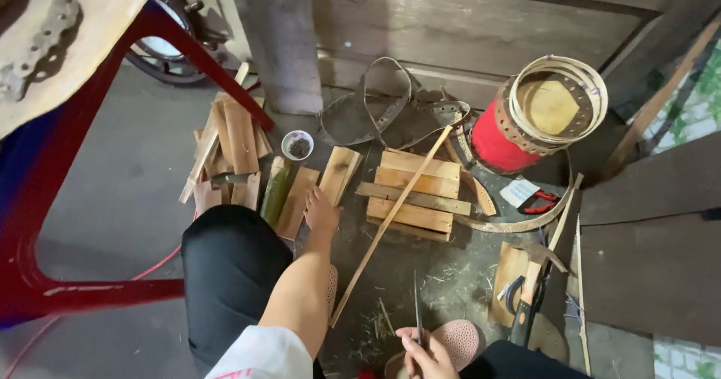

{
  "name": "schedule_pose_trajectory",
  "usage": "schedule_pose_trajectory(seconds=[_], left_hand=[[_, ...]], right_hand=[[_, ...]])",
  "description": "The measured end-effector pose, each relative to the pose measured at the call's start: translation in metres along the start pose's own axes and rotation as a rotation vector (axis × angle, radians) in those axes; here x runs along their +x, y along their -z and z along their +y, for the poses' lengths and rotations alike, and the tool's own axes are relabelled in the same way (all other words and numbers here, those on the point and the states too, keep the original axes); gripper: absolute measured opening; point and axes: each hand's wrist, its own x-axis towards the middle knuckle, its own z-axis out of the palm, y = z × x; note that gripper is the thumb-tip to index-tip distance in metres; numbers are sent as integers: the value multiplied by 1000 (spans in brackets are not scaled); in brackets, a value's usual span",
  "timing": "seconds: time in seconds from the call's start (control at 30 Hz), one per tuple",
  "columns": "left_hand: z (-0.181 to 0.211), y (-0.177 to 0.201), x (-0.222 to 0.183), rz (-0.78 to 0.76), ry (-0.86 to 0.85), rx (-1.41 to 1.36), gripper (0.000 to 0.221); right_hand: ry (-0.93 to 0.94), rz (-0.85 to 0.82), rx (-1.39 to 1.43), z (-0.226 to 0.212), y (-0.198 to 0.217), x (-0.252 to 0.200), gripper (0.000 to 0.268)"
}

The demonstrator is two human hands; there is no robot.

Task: A person uses a curved knife to shave and smooth thin bamboo sticks while sitting on the floor.

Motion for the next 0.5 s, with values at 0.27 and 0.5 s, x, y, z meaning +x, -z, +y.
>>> schedule_pose_trajectory(seconds=[0.27, 0.5], left_hand=[[31, 6, 9, 96, 184, -205, 63], [158, 232, -102, -580, 222, -2094, 48]], right_hand=[[-132, -1, 159, -39, -27, -21, 34], [-154, 20, 130, -57, -42, -34, 37]])
